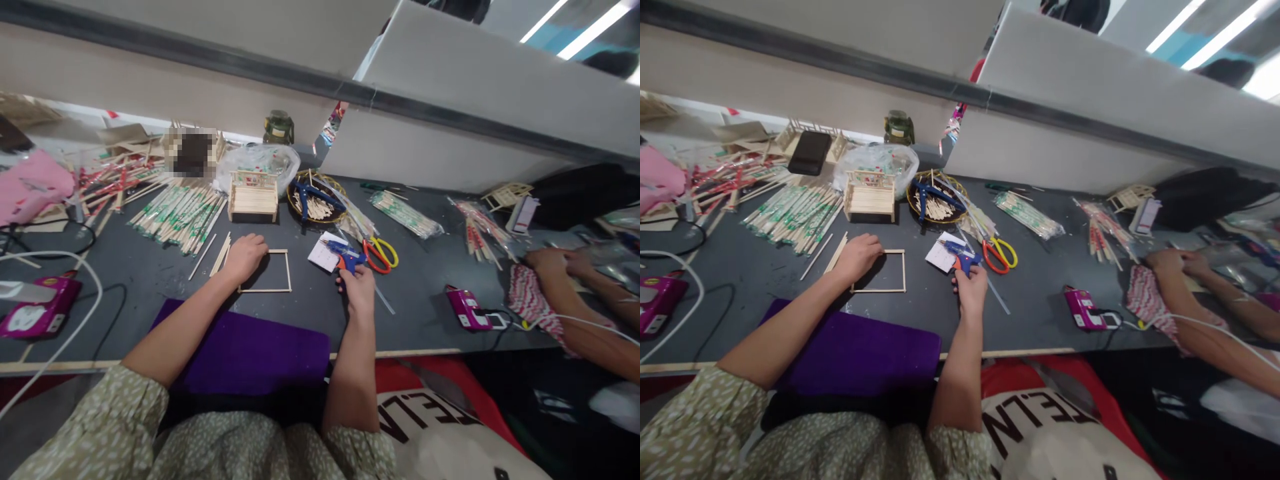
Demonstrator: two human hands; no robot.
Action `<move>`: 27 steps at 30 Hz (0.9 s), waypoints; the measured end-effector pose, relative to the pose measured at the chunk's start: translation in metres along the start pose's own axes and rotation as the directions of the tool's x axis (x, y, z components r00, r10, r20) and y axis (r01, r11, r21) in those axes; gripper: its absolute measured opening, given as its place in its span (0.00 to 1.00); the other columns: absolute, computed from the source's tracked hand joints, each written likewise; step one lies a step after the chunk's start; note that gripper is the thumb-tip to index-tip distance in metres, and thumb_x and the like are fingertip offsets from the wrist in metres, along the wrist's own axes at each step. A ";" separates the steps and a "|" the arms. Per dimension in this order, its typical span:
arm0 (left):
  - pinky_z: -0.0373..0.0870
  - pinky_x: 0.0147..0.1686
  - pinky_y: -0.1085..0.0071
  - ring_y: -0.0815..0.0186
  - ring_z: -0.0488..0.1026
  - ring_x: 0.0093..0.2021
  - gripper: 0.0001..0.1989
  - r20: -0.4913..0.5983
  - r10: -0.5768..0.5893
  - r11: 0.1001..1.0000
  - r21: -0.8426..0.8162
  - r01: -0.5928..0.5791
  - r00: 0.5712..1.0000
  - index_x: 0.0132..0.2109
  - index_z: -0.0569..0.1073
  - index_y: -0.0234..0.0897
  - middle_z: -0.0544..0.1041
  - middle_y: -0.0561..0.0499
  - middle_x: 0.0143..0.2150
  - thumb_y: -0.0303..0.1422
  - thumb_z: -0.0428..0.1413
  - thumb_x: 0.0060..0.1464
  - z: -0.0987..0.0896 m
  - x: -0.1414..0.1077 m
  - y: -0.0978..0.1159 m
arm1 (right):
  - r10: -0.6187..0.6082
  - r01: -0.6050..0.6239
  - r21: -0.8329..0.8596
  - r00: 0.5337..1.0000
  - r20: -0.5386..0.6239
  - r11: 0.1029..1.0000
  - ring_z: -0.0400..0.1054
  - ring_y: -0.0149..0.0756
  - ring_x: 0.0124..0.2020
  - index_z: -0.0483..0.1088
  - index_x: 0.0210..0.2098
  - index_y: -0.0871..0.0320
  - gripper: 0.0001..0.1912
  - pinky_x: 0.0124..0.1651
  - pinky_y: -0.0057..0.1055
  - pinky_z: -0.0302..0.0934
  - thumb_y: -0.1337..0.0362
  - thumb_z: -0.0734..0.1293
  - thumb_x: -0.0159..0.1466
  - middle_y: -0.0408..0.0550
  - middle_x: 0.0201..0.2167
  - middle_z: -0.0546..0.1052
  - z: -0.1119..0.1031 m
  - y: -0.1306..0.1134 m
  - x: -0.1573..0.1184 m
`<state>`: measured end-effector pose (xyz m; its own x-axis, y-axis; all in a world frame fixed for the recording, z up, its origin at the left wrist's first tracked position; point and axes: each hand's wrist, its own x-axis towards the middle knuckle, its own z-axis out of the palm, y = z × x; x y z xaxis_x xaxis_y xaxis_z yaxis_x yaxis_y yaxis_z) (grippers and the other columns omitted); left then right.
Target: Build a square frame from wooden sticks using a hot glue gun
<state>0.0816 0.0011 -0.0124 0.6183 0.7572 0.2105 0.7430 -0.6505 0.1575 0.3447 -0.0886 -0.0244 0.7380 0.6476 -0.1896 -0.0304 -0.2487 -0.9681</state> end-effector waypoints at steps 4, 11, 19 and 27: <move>0.61 0.34 0.64 0.59 0.67 0.38 0.12 -0.004 0.005 0.999 0.040 -0.005 1.000 0.34 0.77 0.36 0.73 0.45 0.34 0.27 0.49 0.62 0.002 0.000 0.001 | 0.014 -0.028 0.129 0.994 0.107 0.991 0.64 0.24 0.17 0.65 0.34 0.56 0.25 0.17 0.21 0.61 0.57 0.76 0.40 0.34 0.21 0.72 0.003 -0.010 -0.009; 0.61 0.34 0.65 0.59 0.67 0.38 0.13 0.020 0.000 0.999 0.042 0.000 1.000 0.33 0.76 0.36 0.74 0.44 0.34 0.27 0.49 0.63 0.001 -0.001 0.002 | 0.125 -0.190 0.201 0.947 0.296 0.961 0.64 0.24 0.16 0.67 0.29 0.57 0.19 0.16 0.20 0.62 0.55 0.77 0.45 0.36 0.19 0.72 0.007 -0.020 -0.019; 0.61 0.34 0.65 0.59 0.66 0.36 0.13 -0.012 0.018 0.999 0.032 -0.018 1.000 0.32 0.76 0.36 0.73 0.45 0.33 0.28 0.49 0.63 0.004 -0.001 -0.001 | 0.190 -0.288 0.241 0.913 0.360 0.927 0.79 0.40 0.30 0.66 0.32 0.58 0.13 0.31 0.32 0.76 0.64 0.74 0.53 0.46 0.27 0.79 0.021 -0.018 -0.021; 0.60 0.34 0.64 0.59 0.67 0.37 0.13 0.010 0.006 0.999 0.036 -0.006 1.000 0.33 0.76 0.35 0.73 0.45 0.34 0.27 0.50 0.63 0.000 -0.001 0.003 | 0.198 -0.318 0.276 0.901 0.386 0.907 0.79 0.45 0.35 0.67 0.35 0.58 0.09 0.34 0.40 0.76 0.64 0.70 0.56 0.48 0.29 0.80 0.015 -0.017 -0.018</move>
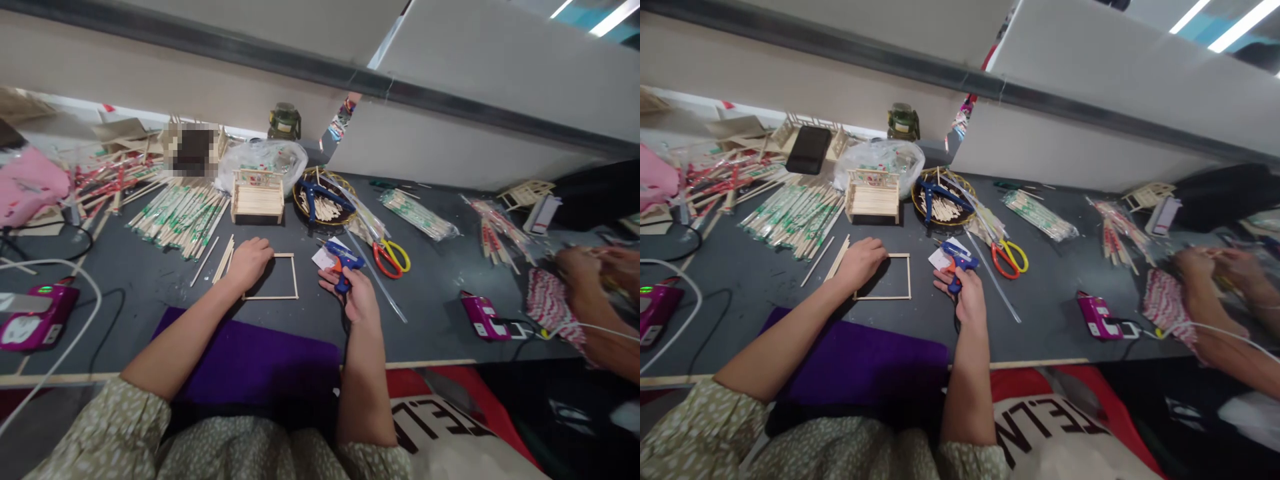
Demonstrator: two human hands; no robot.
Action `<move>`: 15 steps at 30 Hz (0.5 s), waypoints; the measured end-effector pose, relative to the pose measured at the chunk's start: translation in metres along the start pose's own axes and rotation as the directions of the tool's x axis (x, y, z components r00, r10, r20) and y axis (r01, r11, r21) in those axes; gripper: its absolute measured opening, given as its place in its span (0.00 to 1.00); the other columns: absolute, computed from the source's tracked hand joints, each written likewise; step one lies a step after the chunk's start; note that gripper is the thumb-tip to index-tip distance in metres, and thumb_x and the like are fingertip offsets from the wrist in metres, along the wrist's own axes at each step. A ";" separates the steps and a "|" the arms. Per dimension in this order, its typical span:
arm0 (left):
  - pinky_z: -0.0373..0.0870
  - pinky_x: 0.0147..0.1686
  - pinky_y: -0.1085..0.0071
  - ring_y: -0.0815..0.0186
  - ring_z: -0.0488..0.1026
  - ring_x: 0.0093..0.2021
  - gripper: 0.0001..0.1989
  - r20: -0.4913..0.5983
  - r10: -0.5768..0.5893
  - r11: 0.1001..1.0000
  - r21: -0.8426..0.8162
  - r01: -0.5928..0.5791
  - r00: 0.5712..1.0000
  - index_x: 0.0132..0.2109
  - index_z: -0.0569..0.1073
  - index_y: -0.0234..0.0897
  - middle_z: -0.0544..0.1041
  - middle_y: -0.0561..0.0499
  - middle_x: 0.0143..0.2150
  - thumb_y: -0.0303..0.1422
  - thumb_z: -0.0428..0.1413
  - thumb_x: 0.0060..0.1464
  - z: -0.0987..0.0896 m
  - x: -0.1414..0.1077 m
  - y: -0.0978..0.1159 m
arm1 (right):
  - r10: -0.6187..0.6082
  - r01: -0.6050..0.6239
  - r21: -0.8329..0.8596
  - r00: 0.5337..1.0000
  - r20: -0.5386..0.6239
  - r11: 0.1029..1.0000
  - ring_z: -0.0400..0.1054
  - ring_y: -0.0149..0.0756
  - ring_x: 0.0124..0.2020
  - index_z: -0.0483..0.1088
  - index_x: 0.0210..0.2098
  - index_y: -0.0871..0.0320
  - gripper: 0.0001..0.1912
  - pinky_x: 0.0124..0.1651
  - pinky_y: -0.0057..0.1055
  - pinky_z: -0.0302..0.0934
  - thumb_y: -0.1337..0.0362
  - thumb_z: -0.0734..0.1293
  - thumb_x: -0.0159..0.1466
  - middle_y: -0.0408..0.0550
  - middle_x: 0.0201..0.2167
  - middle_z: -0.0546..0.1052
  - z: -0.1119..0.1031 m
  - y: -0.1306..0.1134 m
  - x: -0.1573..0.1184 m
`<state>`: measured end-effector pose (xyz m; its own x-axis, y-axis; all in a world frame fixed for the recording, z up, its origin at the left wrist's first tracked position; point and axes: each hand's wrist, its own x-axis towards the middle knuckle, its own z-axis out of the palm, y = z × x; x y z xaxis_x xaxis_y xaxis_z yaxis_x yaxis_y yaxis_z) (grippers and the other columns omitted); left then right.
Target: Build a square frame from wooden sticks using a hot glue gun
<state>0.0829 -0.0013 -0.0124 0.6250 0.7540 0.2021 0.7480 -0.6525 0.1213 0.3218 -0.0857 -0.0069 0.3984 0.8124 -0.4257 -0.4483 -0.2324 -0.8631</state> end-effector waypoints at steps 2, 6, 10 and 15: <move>0.60 0.34 0.64 0.59 0.67 0.37 0.12 0.003 -0.002 1.000 0.003 0.002 1.000 0.34 0.76 0.36 0.74 0.45 0.34 0.28 0.50 0.63 -0.001 0.000 0.001 | 0.020 -0.021 0.022 1.000 0.016 1.000 0.79 0.46 0.36 0.68 0.36 0.59 0.09 0.35 0.41 0.75 0.63 0.68 0.57 0.52 0.31 0.81 -0.002 0.000 0.001; 0.59 0.33 0.64 0.59 0.67 0.37 0.12 -0.003 -0.004 1.000 0.022 0.004 1.000 0.34 0.76 0.36 0.73 0.45 0.34 0.27 0.50 0.63 0.000 0.000 0.001 | 0.050 -0.052 0.086 0.999 0.017 0.995 0.79 0.46 0.39 0.71 0.38 0.61 0.12 0.34 0.38 0.74 0.61 0.64 0.57 0.56 0.36 0.81 -0.004 -0.005 -0.002; 0.59 0.33 0.64 0.59 0.68 0.36 0.12 -0.015 0.004 0.999 0.033 -0.004 1.000 0.33 0.75 0.35 0.74 0.45 0.33 0.27 0.51 0.63 0.004 0.000 -0.001 | -0.183 0.184 0.055 0.983 -0.010 0.981 0.76 0.38 0.29 0.73 0.37 0.60 0.13 0.24 0.29 0.69 0.60 0.68 0.54 0.53 0.35 0.82 -0.005 -0.014 -0.016; 0.56 0.31 0.65 0.60 0.68 0.35 0.11 -0.060 0.047 0.997 0.056 -0.044 0.997 0.32 0.75 0.35 0.73 0.46 0.32 0.26 0.51 0.62 0.003 0.000 -0.001 | -0.334 0.335 -0.019 0.941 0.056 0.942 0.59 0.23 0.16 0.73 0.31 0.59 0.13 0.16 0.24 0.57 0.58 0.73 0.50 0.47 0.30 0.80 0.005 -0.014 -0.032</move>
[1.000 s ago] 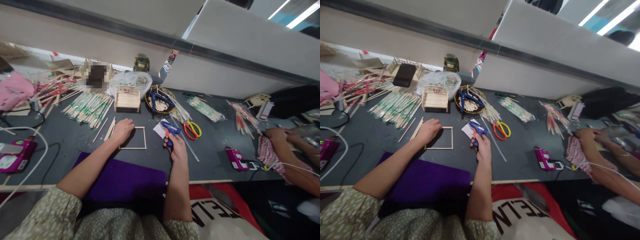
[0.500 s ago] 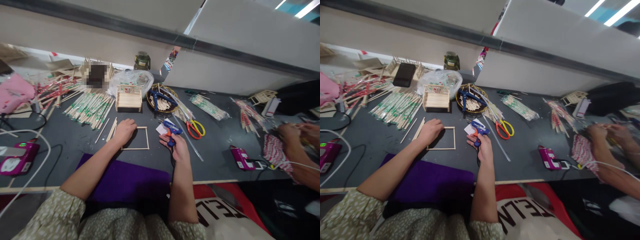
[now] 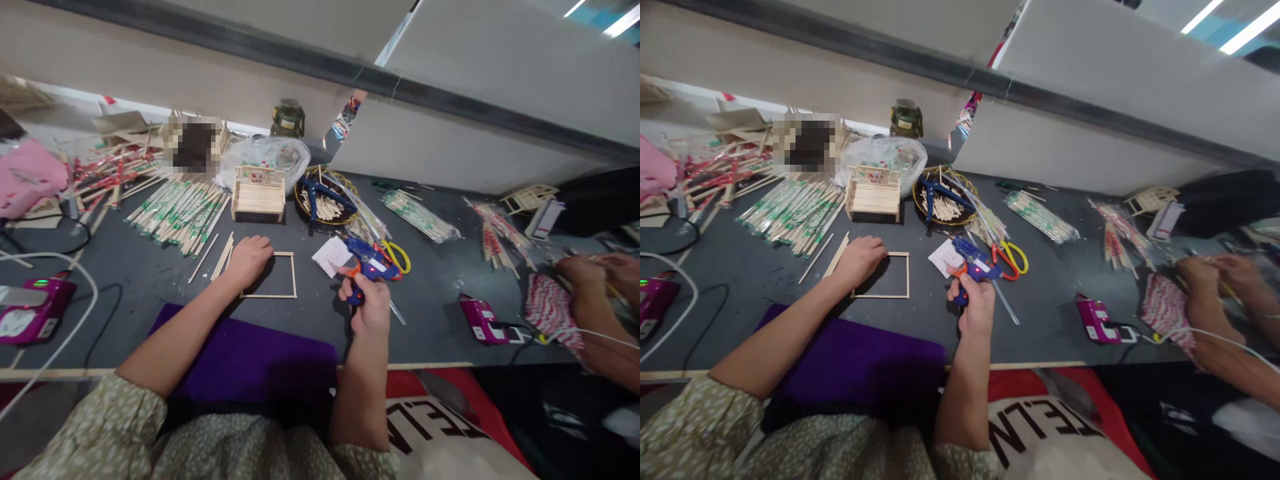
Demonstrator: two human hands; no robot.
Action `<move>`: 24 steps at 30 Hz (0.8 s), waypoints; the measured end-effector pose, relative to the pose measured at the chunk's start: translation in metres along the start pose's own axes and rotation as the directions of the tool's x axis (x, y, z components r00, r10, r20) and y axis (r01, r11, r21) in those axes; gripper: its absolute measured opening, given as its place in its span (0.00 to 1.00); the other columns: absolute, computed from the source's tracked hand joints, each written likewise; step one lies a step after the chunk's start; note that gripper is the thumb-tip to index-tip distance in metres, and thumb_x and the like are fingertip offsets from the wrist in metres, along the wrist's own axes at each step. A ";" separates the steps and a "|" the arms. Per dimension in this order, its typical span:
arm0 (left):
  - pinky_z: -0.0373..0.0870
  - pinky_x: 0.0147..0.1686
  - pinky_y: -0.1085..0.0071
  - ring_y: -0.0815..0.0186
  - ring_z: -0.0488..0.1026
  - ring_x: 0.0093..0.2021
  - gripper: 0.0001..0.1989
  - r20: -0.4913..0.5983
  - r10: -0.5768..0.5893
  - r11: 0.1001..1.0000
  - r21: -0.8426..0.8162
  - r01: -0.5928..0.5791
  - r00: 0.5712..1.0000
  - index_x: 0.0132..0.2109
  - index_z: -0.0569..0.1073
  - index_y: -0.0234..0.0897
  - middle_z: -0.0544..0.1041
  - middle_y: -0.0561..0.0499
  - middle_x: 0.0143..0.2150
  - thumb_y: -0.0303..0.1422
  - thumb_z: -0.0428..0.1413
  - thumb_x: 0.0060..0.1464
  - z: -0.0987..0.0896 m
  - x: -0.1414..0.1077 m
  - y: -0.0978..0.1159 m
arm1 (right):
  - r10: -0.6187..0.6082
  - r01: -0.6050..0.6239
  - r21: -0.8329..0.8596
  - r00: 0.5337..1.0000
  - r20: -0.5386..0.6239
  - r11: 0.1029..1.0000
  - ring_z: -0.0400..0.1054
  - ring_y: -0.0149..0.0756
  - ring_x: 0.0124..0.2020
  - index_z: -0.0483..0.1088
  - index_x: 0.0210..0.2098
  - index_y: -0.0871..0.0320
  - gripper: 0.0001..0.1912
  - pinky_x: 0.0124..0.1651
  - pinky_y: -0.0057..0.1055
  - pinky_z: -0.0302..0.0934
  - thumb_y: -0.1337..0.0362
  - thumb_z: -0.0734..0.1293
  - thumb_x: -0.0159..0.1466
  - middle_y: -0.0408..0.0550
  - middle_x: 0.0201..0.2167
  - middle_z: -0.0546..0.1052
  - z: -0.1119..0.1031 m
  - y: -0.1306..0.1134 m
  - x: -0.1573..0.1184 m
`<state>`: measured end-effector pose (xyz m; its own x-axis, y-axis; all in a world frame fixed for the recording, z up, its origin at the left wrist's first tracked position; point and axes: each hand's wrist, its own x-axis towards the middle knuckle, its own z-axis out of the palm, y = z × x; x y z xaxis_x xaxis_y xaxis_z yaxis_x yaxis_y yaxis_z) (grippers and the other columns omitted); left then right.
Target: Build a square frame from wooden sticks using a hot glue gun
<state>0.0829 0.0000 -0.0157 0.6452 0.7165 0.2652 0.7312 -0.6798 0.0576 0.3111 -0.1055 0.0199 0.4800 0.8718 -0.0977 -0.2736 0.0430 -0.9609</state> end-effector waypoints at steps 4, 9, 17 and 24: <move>0.55 0.31 0.65 0.61 0.68 0.33 0.11 -0.025 0.044 0.999 0.033 -0.043 0.999 0.31 0.74 0.34 0.73 0.46 0.30 0.25 0.51 0.62 -0.004 -0.001 0.001 | 0.129 -0.124 -0.109 0.991 0.039 0.986 0.56 0.22 0.16 0.72 0.35 0.58 0.19 0.15 0.23 0.53 0.53 0.75 0.50 0.45 0.29 0.79 0.012 0.016 -0.004; 0.56 0.32 0.64 0.61 0.68 0.32 0.12 -0.056 0.090 0.993 0.085 -0.085 0.994 0.31 0.73 0.35 0.73 0.46 0.30 0.25 0.50 0.63 -0.006 -0.002 0.003 | 0.164 -0.139 -0.257 0.983 0.078 0.956 0.56 0.21 0.15 0.71 0.33 0.60 0.20 0.14 0.23 0.53 0.49 0.73 0.53 0.45 0.29 0.78 0.011 0.032 -0.005; 0.58 0.33 0.64 0.62 0.68 0.30 0.12 -0.098 0.113 0.986 0.132 -0.099 0.989 0.29 0.72 0.35 0.72 0.47 0.29 0.23 0.51 0.61 -0.006 -0.002 0.005 | 0.139 -0.129 -0.229 0.990 0.029 0.965 0.56 0.21 0.15 0.70 0.35 0.59 0.21 0.14 0.22 0.51 0.48 0.72 0.53 0.44 0.29 0.78 0.007 0.032 -0.005; 0.58 0.32 0.64 0.60 0.68 0.32 0.13 -0.076 0.078 0.993 0.092 -0.071 0.994 0.30 0.73 0.34 0.73 0.45 0.30 0.24 0.50 0.62 -0.004 -0.002 0.005 | 0.045 -0.063 -0.099 0.984 -0.174 0.993 0.58 0.21 0.15 0.69 0.36 0.58 0.24 0.15 0.23 0.54 0.47 0.74 0.51 0.44 0.30 0.78 -0.012 0.025 0.001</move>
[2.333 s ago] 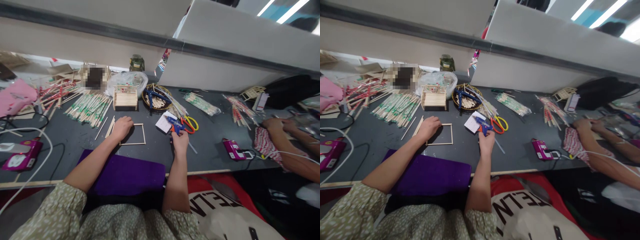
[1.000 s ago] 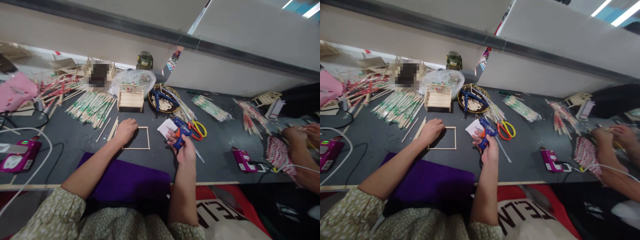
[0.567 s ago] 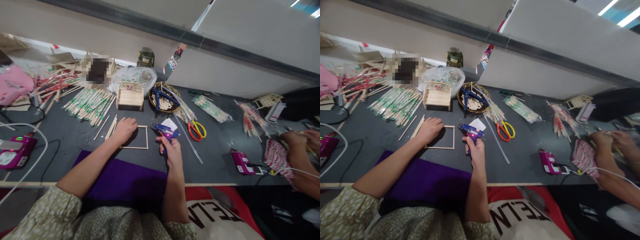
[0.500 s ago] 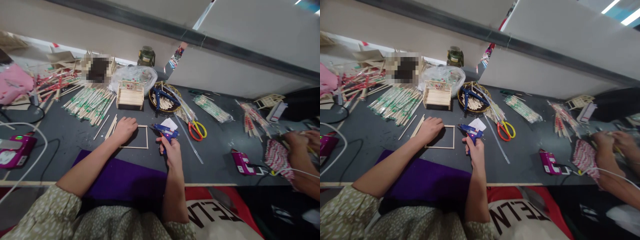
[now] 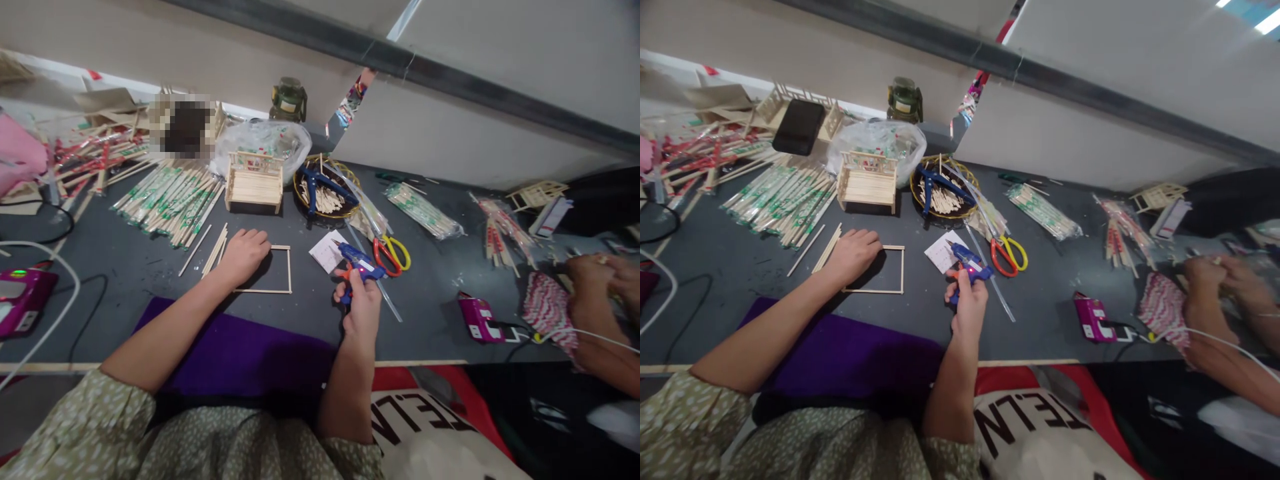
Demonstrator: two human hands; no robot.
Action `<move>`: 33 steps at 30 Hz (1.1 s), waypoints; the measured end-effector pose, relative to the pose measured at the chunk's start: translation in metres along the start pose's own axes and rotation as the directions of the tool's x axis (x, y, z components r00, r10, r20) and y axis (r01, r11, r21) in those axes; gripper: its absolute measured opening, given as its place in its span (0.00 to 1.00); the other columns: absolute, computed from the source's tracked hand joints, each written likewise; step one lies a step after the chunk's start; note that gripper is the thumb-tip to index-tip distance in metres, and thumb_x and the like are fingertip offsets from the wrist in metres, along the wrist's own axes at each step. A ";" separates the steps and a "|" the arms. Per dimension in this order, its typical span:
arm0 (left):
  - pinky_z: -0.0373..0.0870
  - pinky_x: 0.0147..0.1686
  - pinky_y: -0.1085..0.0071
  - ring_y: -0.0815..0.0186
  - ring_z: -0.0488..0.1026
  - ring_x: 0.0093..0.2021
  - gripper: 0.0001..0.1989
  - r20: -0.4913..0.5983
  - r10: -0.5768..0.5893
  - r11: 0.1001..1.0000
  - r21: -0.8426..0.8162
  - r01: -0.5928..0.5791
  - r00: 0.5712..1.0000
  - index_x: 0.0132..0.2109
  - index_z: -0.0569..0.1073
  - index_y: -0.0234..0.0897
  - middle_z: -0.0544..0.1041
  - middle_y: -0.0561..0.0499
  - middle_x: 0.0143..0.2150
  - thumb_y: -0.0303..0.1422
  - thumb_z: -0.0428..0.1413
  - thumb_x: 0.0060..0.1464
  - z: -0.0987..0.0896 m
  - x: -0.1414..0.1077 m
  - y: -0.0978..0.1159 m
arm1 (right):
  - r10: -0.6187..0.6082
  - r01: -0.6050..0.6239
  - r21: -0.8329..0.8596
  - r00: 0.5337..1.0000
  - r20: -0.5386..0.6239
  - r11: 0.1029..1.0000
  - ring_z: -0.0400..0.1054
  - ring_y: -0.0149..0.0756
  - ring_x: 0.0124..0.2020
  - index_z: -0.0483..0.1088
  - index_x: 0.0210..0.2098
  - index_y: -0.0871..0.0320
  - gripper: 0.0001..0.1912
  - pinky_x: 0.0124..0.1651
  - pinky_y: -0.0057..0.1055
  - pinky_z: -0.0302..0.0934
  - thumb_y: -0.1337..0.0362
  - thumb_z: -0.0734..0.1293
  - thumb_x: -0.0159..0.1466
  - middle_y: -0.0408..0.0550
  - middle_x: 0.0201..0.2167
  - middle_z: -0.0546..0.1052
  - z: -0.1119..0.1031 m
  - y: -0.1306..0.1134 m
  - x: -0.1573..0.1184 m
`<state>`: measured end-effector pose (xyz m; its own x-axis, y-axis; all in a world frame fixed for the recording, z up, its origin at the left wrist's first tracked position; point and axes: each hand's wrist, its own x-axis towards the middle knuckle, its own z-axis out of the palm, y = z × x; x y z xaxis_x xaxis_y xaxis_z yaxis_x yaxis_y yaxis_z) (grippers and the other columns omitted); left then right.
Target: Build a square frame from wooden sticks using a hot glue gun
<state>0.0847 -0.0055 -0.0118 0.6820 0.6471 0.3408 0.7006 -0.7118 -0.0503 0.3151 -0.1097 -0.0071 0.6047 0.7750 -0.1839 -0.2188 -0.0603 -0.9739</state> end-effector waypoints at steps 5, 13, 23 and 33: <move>0.58 0.31 0.65 0.59 0.68 0.35 0.12 0.043 -0.036 0.999 -0.024 0.037 0.998 0.32 0.74 0.34 0.73 0.44 0.32 0.24 0.50 0.62 -0.001 0.001 0.000 | 0.038 -0.038 -0.062 0.999 -0.009 0.997 0.58 0.22 0.15 0.68 0.35 0.58 0.24 0.15 0.22 0.53 0.47 0.74 0.51 0.43 0.28 0.78 -0.011 0.001 0.001; 0.59 0.30 0.65 0.57 0.67 0.36 0.12 0.051 -0.056 0.997 -0.043 0.058 0.997 0.33 0.75 0.35 0.72 0.44 0.32 0.24 0.50 0.62 -0.001 0.000 0.000 | -0.016 -0.001 -0.256 0.998 -0.064 0.967 0.59 0.22 0.15 0.66 0.38 0.58 0.22 0.15 0.23 0.53 0.47 0.70 0.53 0.42 0.30 0.76 -0.012 0.010 0.006; 0.60 0.30 0.64 0.57 0.67 0.35 0.12 0.054 -0.043 0.999 -0.019 0.044 0.998 0.33 0.75 0.34 0.72 0.44 0.32 0.24 0.49 0.62 0.000 0.000 -0.001 | -0.199 0.104 -0.770 0.980 -0.031 0.630 0.68 0.40 0.24 0.69 0.44 0.60 0.22 0.31 0.36 0.61 0.49 0.62 0.61 0.50 0.27 0.76 -0.021 0.006 0.011; 0.59 0.30 0.64 0.57 0.67 0.35 0.12 0.048 -0.047 0.997 -0.060 0.050 0.998 0.32 0.75 0.35 0.72 0.44 0.31 0.24 0.49 0.61 0.000 0.001 -0.001 | -0.271 0.151 -0.858 0.963 0.014 0.492 0.72 0.50 0.36 0.70 0.45 0.61 0.20 0.40 0.41 0.61 0.53 0.62 0.62 0.58 0.33 0.77 -0.023 -0.007 0.017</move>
<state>0.0840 -0.0043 -0.0111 0.6575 0.6922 0.2975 0.7198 -0.6938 0.0232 0.3445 -0.1110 -0.0063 0.6308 0.7709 0.0886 0.6402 -0.4525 -0.6209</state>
